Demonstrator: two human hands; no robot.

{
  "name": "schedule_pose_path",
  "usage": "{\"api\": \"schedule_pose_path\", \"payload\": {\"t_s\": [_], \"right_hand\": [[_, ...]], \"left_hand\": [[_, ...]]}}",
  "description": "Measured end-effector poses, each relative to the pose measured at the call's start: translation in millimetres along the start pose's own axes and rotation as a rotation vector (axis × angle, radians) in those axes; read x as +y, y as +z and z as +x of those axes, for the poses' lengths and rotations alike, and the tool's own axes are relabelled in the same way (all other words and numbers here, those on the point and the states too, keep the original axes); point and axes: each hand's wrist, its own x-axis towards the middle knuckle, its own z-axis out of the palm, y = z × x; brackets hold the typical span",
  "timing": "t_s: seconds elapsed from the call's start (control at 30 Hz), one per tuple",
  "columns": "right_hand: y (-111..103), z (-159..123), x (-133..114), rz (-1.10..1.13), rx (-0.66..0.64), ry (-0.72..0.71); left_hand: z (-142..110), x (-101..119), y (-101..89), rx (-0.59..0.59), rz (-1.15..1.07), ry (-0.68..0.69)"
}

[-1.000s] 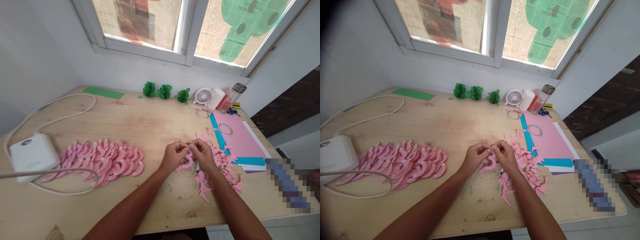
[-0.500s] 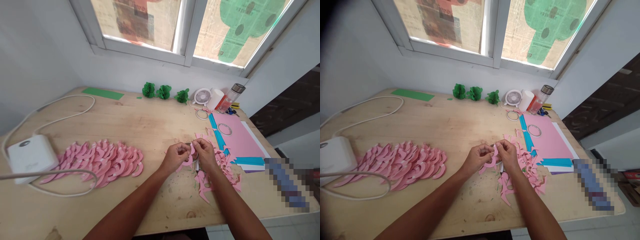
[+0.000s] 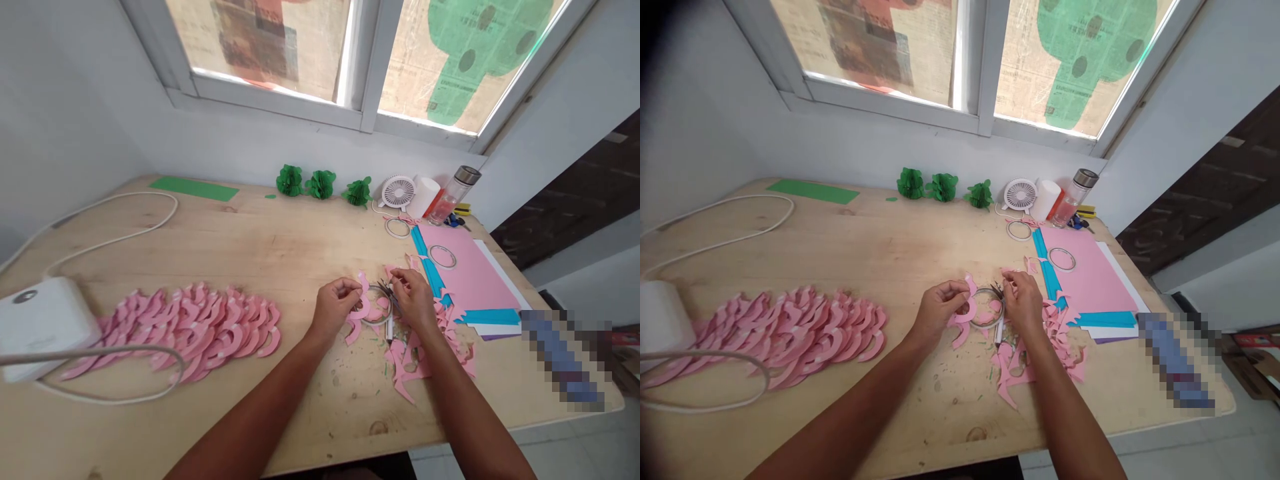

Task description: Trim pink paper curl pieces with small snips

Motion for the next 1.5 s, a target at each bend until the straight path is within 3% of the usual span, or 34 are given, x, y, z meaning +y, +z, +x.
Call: {"api": "schedule_pose_path", "payload": {"t_s": [0.17,0.47,1.5], "right_hand": [[5.1,-1.0,8.9,-0.188,-0.109,-0.104],[8.9,-1.6,12.6,-0.261,-0.168,-0.123],[15.7,-1.2,6.3,-0.293,-0.132,-0.105]], "left_hand": [[-1.0,-0.5,1.7,-0.001,-0.007,0.003],[-2.5,1.4,3.4,0.002,-0.001,-0.017],[-4.2,0.3,4.5,-0.010,0.050,-0.003]]}}
